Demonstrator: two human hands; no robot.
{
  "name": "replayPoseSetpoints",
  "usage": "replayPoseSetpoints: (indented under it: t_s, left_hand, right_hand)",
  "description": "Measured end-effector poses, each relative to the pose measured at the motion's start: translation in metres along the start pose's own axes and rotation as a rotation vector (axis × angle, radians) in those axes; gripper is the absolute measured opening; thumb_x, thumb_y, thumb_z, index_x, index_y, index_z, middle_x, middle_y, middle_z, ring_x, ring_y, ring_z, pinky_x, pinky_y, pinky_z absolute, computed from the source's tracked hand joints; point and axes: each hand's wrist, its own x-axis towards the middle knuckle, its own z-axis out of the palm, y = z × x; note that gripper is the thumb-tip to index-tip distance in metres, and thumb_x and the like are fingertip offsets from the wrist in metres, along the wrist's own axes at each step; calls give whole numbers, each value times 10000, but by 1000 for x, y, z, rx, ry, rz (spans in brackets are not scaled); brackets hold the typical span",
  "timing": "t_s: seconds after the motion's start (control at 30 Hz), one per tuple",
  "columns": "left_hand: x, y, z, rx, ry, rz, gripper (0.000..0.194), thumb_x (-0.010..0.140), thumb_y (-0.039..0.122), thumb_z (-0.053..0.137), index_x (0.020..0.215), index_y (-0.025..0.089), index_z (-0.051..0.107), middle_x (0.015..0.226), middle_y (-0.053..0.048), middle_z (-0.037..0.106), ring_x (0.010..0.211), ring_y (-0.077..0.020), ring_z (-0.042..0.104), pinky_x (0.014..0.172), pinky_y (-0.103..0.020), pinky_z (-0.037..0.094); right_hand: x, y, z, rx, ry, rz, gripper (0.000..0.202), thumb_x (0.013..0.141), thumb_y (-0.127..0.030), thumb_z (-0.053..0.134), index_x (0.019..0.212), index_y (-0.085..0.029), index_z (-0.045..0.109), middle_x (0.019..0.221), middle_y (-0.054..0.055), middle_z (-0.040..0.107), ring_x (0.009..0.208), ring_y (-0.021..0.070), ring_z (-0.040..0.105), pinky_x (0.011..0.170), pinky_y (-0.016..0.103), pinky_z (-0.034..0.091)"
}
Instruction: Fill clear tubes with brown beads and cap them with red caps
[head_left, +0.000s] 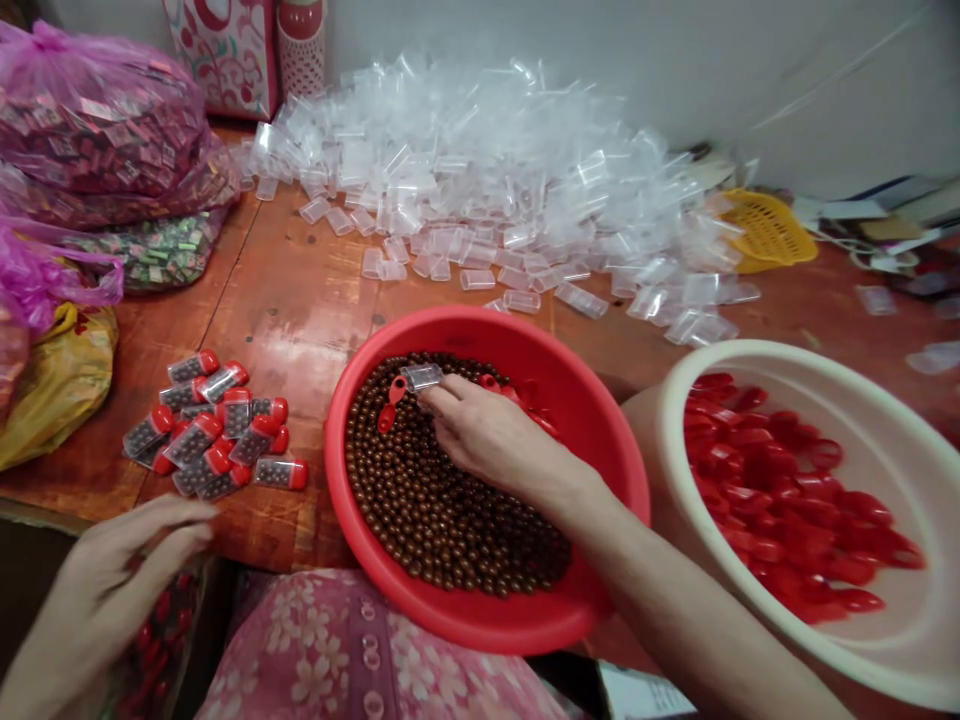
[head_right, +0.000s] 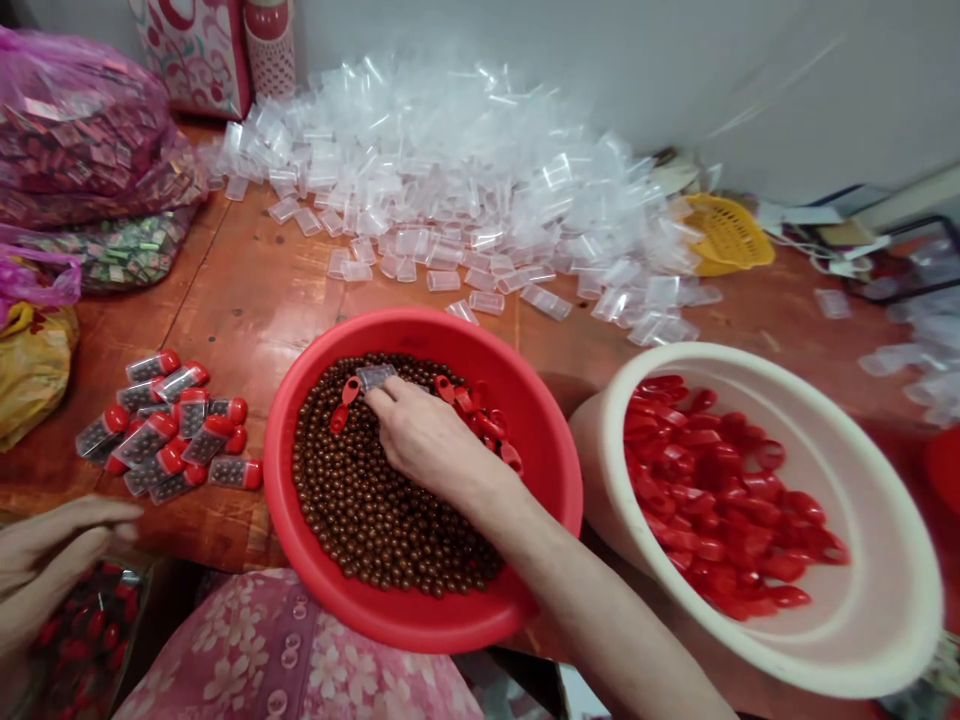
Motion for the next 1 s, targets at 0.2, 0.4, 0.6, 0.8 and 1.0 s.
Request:
replayPoseSetpoints:
  t_s: [0.2, 0.4, 0.6, 0.8, 1.0]
  left_hand:
    - [93, 100, 88, 332, -228, 541, 248, 965, 258, 424, 962, 153, 649, 950, -79, 698, 878, -195, 672, 812, -316, 524]
    - [146, 119, 151, 785, -303, 415, 260, 910, 72, 364, 1053, 68, 581, 984, -167, 674, 962, -265, 681, 793, -347, 538]
    - [150, 119, 165, 823, -328, 368, 307, 899, 30, 313, 1111, 39, 536, 1038, -216, 665, 989, -301, 682, 783, -384, 542]
    - [156, 122, 145, 788, -354, 406, 269, 811, 82, 489, 1075, 95, 542, 950, -151, 692, 902, -262, 695, 730, -325, 532]
    - [173, 148, 150, 466, -397, 546, 206, 839, 164, 487, 1016, 122, 586, 917, -104, 693, 819, -214, 653, 728, -322, 495]
  right_hand:
    - [5, -7, 15, -97, -174, -65, 349, 804, 39, 409, 1058, -114, 595, 1128, 143, 545, 1006, 228, 593, 865, 336, 489]
    - [8, 4, 22, -90, -141, -144, 405, 873, -7, 391, 1227, -108, 560, 1159, 163, 600, 1055, 217, 623, 932, 349, 497]
    - [8, -19, 41, -218, -180, -206, 382, 860, 34, 339, 1107, 11, 630, 1025, 251, 674, 940, 283, 674, 831, 399, 547]
    - [-6, -23, 30, -118, -250, -405, 287, 884, -30, 425, 1010, -78, 679, 1003, 161, 689, 920, 226, 685, 824, 342, 550]
    - [-10, -19, 24, 200, -351, -497, 280, 764, -63, 583, 1030, -91, 667, 1062, 120, 666, 890, 219, 666, 814, 322, 535]
